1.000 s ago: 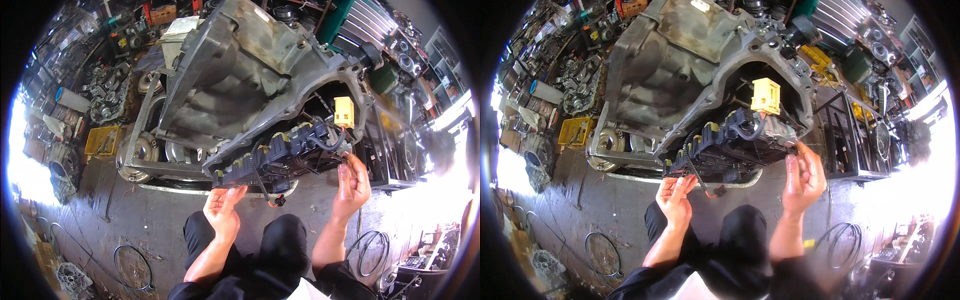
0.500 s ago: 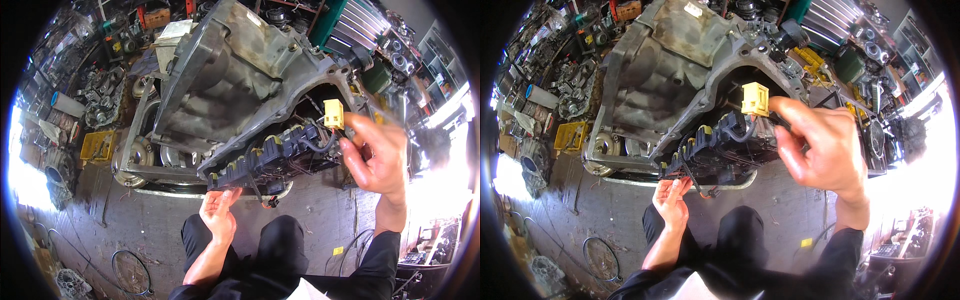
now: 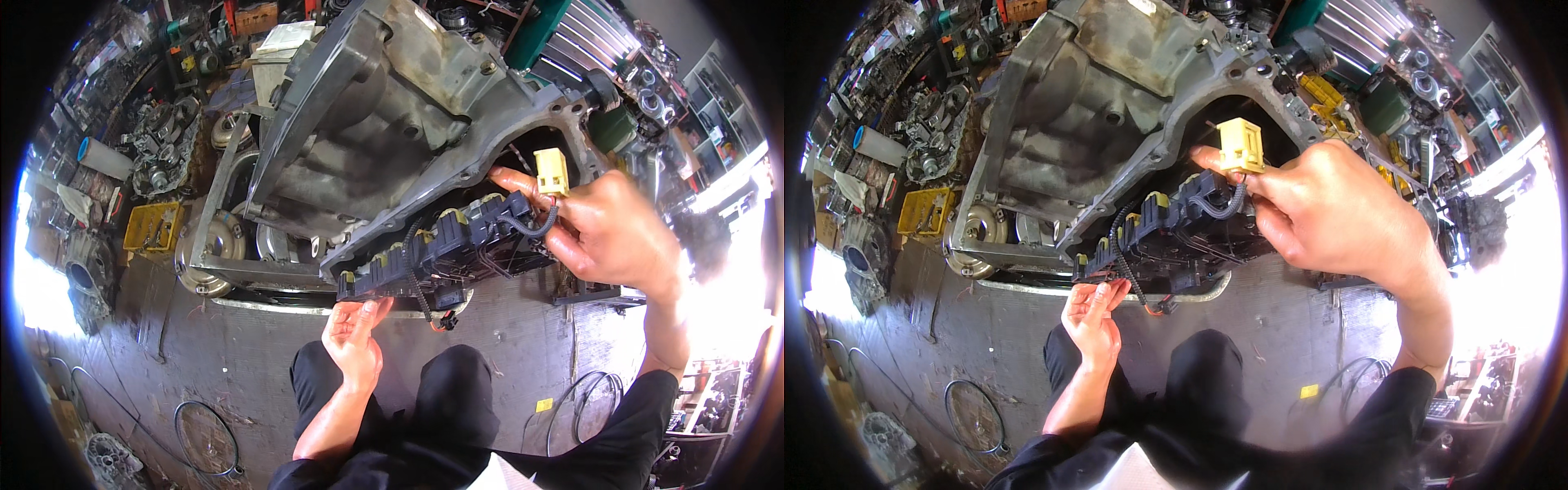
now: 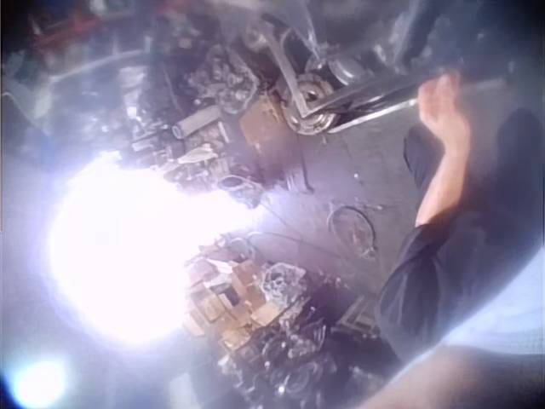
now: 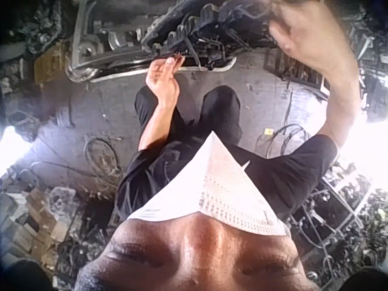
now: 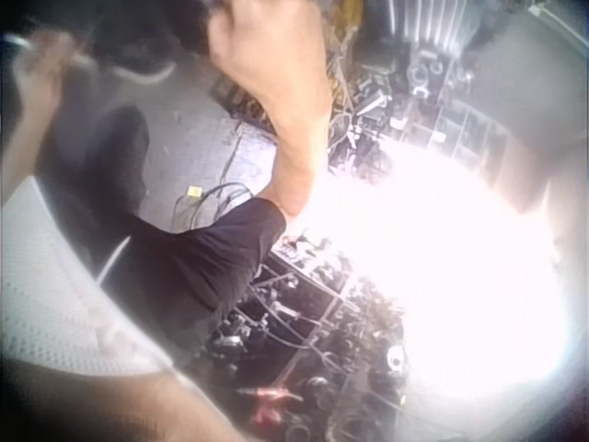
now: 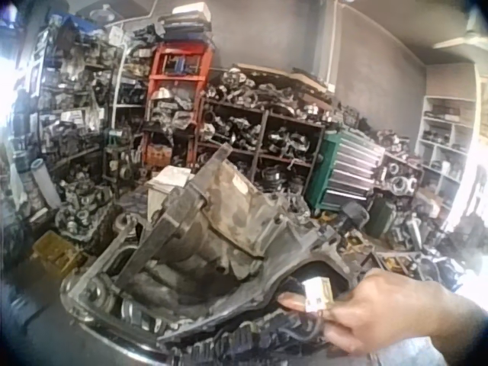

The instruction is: The person aligns and installs a valve body into a transmission case, then retrieves and cleans bolts before fastening the assembly. The person handles the valve body, transmission case, and bolts, using a screwdriver to tighten the bolts.

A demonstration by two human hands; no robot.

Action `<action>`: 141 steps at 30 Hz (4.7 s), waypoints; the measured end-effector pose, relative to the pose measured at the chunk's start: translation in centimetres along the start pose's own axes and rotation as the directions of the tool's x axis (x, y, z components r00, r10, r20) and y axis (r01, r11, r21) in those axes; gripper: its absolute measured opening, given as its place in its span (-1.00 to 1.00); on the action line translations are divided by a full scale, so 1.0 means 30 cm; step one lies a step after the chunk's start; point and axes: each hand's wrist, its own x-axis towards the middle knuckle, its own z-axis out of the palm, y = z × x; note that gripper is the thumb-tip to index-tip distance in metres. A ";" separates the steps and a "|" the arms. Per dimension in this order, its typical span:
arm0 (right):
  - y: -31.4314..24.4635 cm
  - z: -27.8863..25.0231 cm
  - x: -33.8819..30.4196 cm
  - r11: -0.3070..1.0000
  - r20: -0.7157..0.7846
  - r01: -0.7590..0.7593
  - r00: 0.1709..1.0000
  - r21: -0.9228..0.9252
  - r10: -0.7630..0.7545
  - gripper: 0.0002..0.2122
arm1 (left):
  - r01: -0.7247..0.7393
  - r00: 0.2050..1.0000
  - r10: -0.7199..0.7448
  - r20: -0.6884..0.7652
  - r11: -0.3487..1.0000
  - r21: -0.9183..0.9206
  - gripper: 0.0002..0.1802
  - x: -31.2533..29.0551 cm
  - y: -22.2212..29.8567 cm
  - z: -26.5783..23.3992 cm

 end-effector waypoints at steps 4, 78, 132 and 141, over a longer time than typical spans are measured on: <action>-0.001 -0.009 -0.002 0.998 0.082 -0.060 0.995 0.011 0.059 -0.36 | -0.009 1.000 0.009 0.003 1.000 -0.025 -0.96 0.002 -0.005 0.000; 0.027 -0.040 0.012 0.990 0.102 0.079 0.993 -0.117 -0.067 -0.89 | -0.086 0.993 0.093 -0.067 0.991 0.104 -0.88 -0.005 -0.007 0.033; 0.023 0.061 -0.057 0.872 0.028 0.089 0.996 -0.481 -0.086 -0.47 | -0.103 0.993 0.109 -0.043 0.987 0.127 -0.88 -0.008 -0.016 0.020; 0.017 0.092 -0.066 0.886 -0.045 0.004 0.999 -0.465 -0.028 -0.76 | -0.110 0.990 0.119 -0.076 0.988 0.113 -0.93 -0.009 -0.013 0.045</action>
